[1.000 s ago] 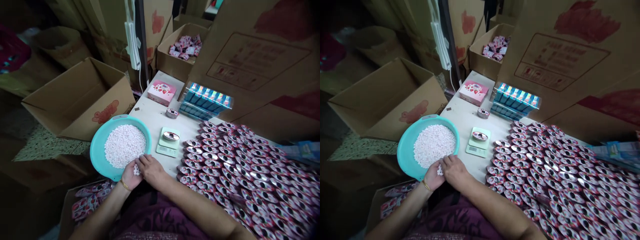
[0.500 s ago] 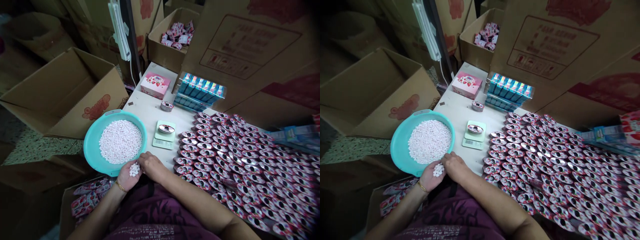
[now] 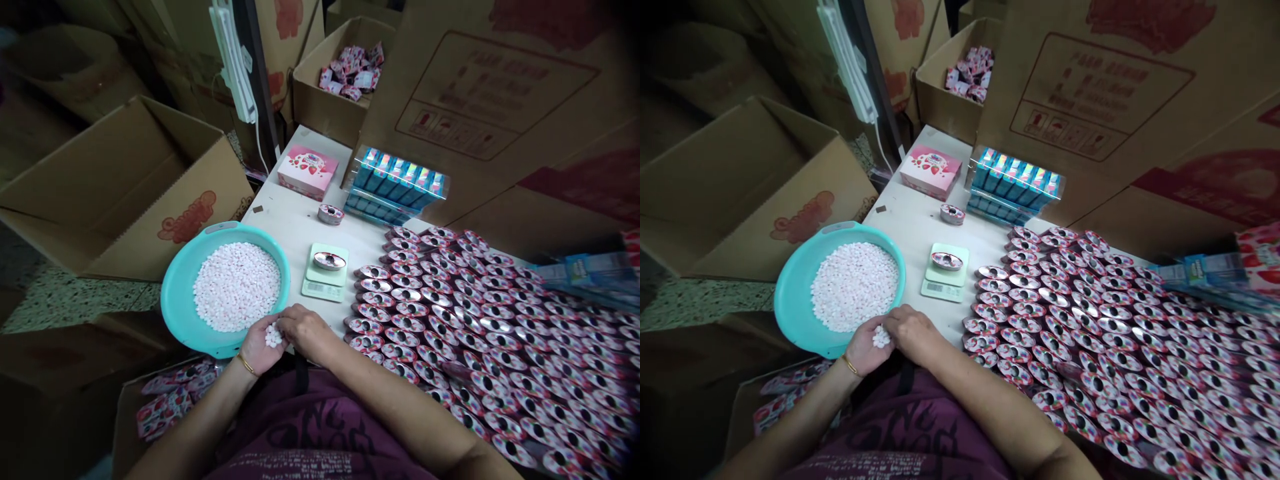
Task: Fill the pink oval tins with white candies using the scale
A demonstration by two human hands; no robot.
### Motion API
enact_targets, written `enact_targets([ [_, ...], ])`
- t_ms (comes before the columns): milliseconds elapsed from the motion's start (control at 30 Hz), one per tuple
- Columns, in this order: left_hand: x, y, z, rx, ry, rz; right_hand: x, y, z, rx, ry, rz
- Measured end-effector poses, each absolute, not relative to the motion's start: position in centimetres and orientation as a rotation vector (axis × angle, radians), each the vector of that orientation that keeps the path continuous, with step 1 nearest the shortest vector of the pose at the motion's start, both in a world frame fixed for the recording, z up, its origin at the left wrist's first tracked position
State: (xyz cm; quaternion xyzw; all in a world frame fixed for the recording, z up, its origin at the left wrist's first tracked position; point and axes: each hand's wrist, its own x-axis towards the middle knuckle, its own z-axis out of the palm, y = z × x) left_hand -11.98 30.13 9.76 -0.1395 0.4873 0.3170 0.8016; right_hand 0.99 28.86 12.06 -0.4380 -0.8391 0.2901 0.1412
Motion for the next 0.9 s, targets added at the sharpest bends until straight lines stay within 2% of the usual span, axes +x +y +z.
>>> enact_targets([
  [167,-11.4,31.7,10.2,-0.332,0.963,0.676,3.5,30.9,12.0,-1.26,-2.269,0.711],
  [300,-11.7,33.3,11.1,-0.395,0.968,0.678,8.2,35.1,9.7,-1.858,-2.12,0.384],
  [400,-12.3,34.3,11.5,-0.406,0.986,0.737,11.2,38.6,7.7,-2.074,-2.204,0.406],
  [667,-14.7,35.0,11.6,-0.443,1.09,0.855,12.8,48.7,4.2,-2.13,-2.105,0.338],
  [767,-15.2,34.7,11.4,-0.435,1.094,0.864,14.7,47.7,3.5,-2.107,-2.06,0.274],
  [900,-15.3,34.0,10.7,-0.427,1.096,0.816,19.5,41.0,4.8,-2.116,-2.043,0.178],
])
